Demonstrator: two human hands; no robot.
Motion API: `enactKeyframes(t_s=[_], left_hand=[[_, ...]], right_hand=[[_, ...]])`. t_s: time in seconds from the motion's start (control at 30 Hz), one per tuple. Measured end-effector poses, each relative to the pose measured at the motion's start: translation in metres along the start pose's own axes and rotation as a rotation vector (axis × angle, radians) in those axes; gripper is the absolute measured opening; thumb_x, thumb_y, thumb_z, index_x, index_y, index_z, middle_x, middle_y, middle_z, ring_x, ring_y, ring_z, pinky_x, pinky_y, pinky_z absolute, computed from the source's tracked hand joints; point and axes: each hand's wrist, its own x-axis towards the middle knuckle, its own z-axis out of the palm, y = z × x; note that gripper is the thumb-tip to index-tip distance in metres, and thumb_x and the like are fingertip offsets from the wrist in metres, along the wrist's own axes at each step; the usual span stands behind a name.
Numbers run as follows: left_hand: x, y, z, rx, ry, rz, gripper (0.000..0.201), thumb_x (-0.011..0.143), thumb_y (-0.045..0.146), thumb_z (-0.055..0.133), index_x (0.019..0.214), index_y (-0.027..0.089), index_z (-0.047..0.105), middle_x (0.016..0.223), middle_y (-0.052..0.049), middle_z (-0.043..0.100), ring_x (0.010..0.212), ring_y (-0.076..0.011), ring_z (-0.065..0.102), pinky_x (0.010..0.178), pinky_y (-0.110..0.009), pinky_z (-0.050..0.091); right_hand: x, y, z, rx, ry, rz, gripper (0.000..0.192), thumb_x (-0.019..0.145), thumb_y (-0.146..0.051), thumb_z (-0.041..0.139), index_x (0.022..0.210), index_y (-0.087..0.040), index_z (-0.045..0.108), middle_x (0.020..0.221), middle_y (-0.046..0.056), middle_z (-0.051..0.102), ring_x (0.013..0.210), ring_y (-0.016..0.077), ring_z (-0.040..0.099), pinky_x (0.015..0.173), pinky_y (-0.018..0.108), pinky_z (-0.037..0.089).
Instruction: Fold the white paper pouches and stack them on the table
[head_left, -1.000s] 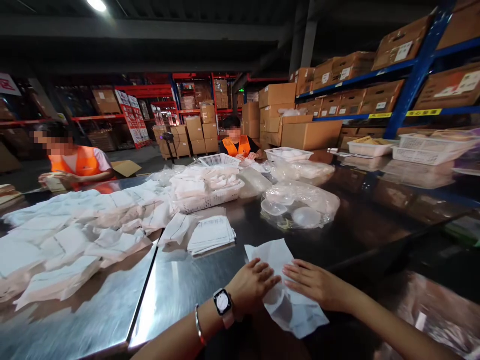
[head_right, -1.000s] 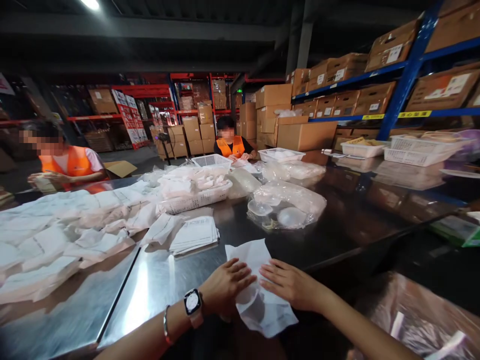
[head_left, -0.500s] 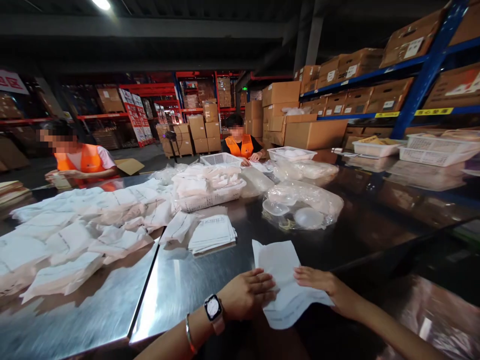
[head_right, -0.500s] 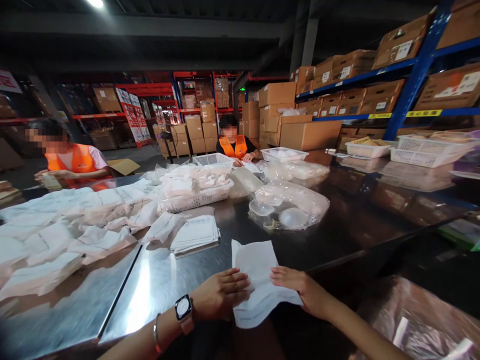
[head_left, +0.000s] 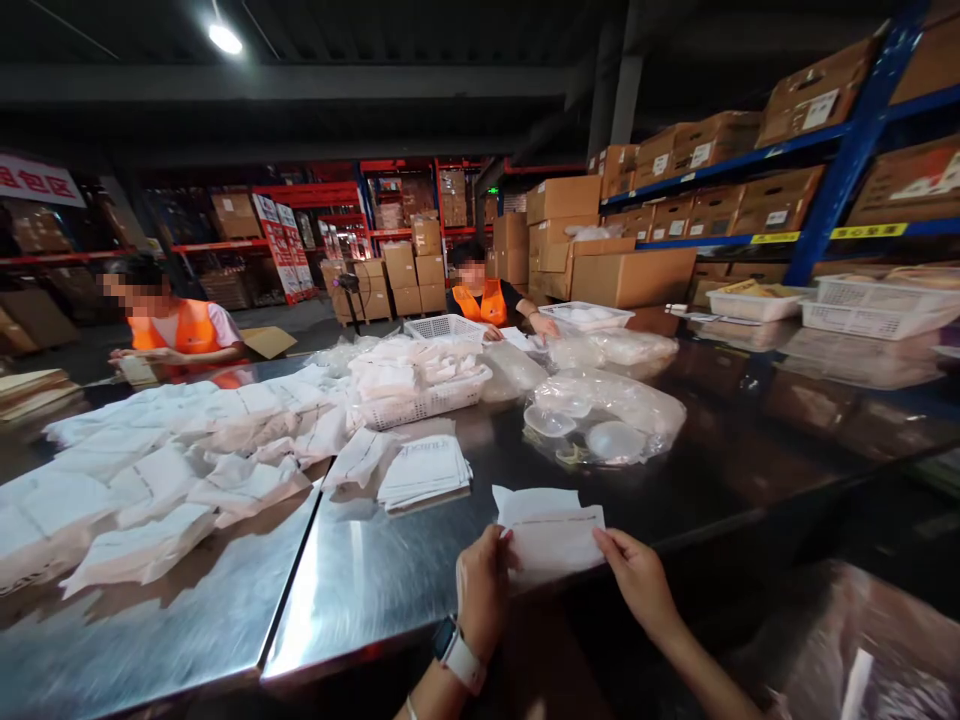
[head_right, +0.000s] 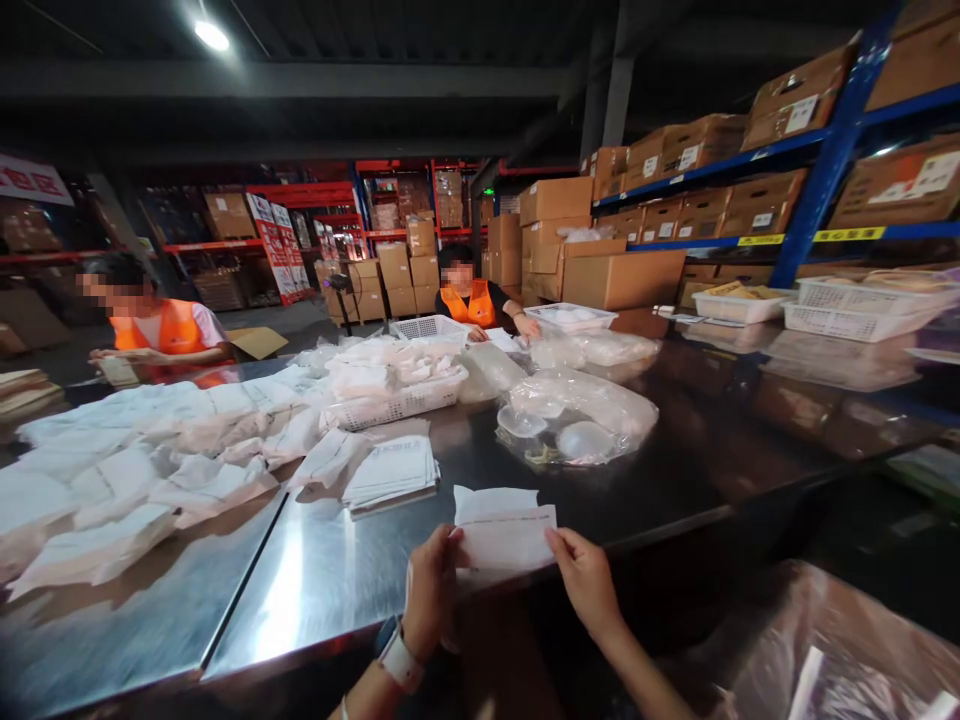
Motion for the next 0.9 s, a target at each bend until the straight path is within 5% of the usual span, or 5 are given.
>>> enactKeyframes(t_s=[0.13,0.37,0.57,0.9], left_hand=[[0.008,0.001,0.002,-0.044,0.020,0.025,0.039,0.094,0.035,0.034,0.090,0.017,0.068,0.065,-0.002,0.064,0.058,-0.0152,0.056,0.054,-0.023,0.039],[0.022,0.003,0.000,-0.072,0.032,-0.045,0.044,0.094,0.045,0.037,0.108,0.017,0.069,0.081,-0.007,0.072,0.066,-0.0176,0.062,0.060,-0.024,0.046],[0.029,0.004,0.001,0.029,0.002,-0.134,0.047,0.097,0.044,0.032,0.104,0.018,0.070,0.081,-0.010,0.073,0.066,-0.0188,0.064,0.057,-0.024,0.041],[0.046,0.030,-0.016,0.628,-0.138,-0.327,0.030,0.094,0.027,0.044,0.088,0.013,0.069,0.088,-0.014,0.070,0.085,-0.0261,0.067,0.067,-0.029,0.047]], right_hand=[[-0.004,0.000,0.009,-0.084,0.087,-0.032,0.056,0.085,-0.068,0.041,0.055,-0.021,0.050,0.050,-0.001,0.049,0.049,0.0146,0.048,0.046,0.025,0.037],[-0.006,-0.001,0.016,-0.361,0.161,-0.141,0.059,0.091,-0.066,0.026,0.062,-0.023,0.053,0.054,0.002,0.060,0.045,0.0173,0.055,0.048,0.028,0.035],[0.001,0.004,0.016,-0.530,0.085,-0.129,0.055,0.093,-0.058,0.024,0.057,-0.024,0.049,0.051,0.002,0.060,0.043,0.0170,0.054,0.047,0.028,0.029],[0.016,0.004,0.013,-0.440,-0.015,0.013,0.046,0.086,-0.056,0.032,0.054,-0.024,0.043,0.055,0.003,0.060,0.052,0.0170,0.055,0.050,0.026,0.035]])
